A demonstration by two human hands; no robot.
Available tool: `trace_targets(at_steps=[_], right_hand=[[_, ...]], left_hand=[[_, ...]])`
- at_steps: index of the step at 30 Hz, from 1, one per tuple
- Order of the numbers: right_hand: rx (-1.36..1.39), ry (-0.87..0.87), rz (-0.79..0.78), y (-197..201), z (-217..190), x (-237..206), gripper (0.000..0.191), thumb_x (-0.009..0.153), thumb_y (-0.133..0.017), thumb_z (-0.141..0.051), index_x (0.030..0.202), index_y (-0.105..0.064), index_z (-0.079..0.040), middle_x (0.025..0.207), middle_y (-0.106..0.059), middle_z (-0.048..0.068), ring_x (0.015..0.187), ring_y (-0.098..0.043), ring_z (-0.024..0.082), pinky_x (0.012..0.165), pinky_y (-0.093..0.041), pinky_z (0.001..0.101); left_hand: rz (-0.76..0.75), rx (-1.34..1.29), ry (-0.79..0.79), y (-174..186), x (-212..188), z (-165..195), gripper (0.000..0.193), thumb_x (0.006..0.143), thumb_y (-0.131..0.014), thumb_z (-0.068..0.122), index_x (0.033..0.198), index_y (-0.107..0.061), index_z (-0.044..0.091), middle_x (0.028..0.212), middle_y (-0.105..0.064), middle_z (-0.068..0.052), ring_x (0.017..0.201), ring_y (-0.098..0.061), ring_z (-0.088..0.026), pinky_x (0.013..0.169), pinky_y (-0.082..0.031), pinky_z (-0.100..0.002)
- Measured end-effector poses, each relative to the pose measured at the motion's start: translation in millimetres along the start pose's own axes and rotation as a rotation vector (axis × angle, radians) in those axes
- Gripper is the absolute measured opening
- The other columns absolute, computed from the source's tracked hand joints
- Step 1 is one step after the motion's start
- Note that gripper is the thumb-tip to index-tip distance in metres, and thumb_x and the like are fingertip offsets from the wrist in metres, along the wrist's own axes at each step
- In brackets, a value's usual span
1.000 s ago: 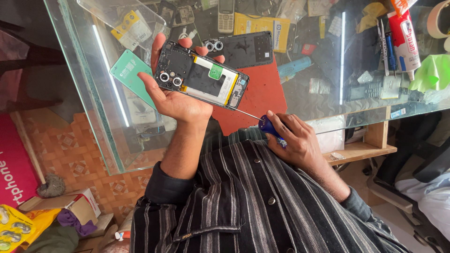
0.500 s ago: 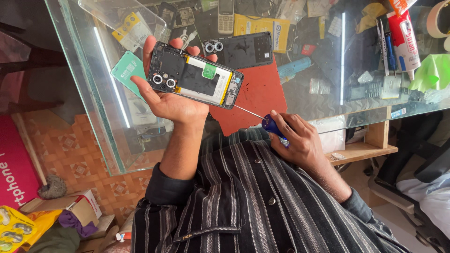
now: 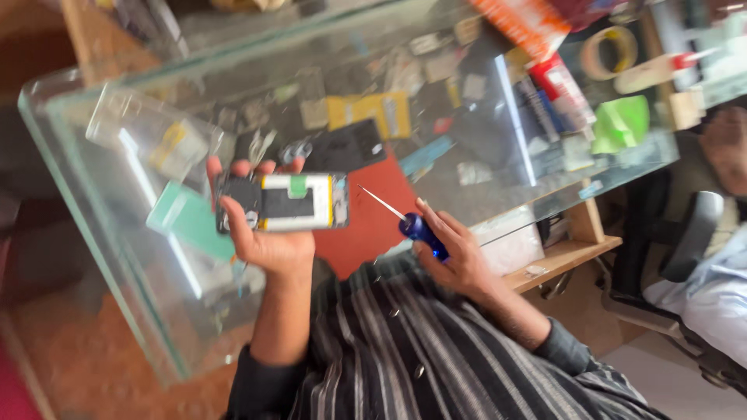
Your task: The person holds a disassembled smartphone over a glass workbench and uses a blue electric screwdriver to remove and drive screws on the phone's rear housing, repositioning the phone repeatedly to reach different screws. They then fit the back cover, attach a patterned phone case, and set the phone down on the mat.
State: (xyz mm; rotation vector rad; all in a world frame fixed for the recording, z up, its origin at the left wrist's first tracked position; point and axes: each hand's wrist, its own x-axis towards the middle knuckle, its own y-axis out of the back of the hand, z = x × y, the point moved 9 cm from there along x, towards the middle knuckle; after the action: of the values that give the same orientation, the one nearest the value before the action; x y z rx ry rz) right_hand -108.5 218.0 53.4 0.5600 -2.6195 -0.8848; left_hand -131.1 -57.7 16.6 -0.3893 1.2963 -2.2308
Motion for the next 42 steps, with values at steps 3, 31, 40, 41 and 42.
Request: trace_targets(at_steps=[3, 31, 40, 41, 42], right_hand=[[0.675, -0.383, -0.025, -21, 42, 2, 0.055, 0.105, -0.06, -0.02, 0.153, -0.044, 0.002, 0.112, -0.064, 0.016, 0.092, -0.066, 0.021, 0.08, -0.056, 0.0347], [1.094, -0.369, 0.074, 30, 44, 41, 0.044, 0.107, -0.055, -0.018, 0.147, -0.052, 0.001, 0.121, -0.067, 0.01, 0.088, -0.066, 0.011, 0.079, -0.056, 0.028], [-0.036, -0.224, -0.018, 40, 11, 15, 0.06, 0.093, -0.067, -0.017, 0.145, -0.044, 0.002, 0.109, -0.068, 0.025, 0.094, -0.069, 0.044, 0.08, -0.054, 0.0472], [-0.041, -0.211, -0.013, 39, 8, 16, 0.06, 0.093, -0.066, -0.016, 0.145, -0.044, 0.003, 0.111, -0.067, 0.025, 0.094, -0.069, 0.044, 0.079, -0.055, 0.0472], [-0.047, -0.198, -0.009, 38, 6, 16, 0.059, 0.093, -0.066, -0.016, 0.145, -0.043, 0.003, 0.113, -0.067, 0.026, 0.093, -0.069, 0.044, 0.078, -0.055, 0.0473]], left_hand=[[-0.02, -0.006, 0.065, -10, 4, -19, 0.05, 0.11, -0.063, 0.03, 0.153, -0.043, 0.013, 0.129, -0.057, 0.0, 0.119, -0.058, -0.023, 0.118, -0.043, -0.068], [-0.114, 0.209, 0.462, -26, -63, -48, 0.055, 0.093, -0.059, -0.016, 0.135, -0.041, 0.013, 0.128, -0.056, -0.014, 0.12, -0.063, -0.035, 0.089, -0.052, -0.074], [-0.126, 0.297, 0.28, -30, -57, -33, 0.051, 0.096, -0.06, -0.014, 0.138, -0.046, 0.009, 0.131, -0.054, -0.013, 0.121, -0.063, -0.034, 0.097, -0.052, -0.07], [-0.13, 0.3, 0.273, -31, -56, -33, 0.051, 0.096, -0.06, -0.014, 0.138, -0.045, 0.009, 0.131, -0.053, -0.012, 0.122, -0.063, -0.034, 0.098, -0.052, -0.069], [-0.135, 0.296, 0.272, -32, -56, -34, 0.05, 0.096, -0.06, -0.015, 0.138, -0.046, 0.009, 0.131, -0.053, -0.013, 0.122, -0.063, -0.035, 0.099, -0.052, -0.069]])
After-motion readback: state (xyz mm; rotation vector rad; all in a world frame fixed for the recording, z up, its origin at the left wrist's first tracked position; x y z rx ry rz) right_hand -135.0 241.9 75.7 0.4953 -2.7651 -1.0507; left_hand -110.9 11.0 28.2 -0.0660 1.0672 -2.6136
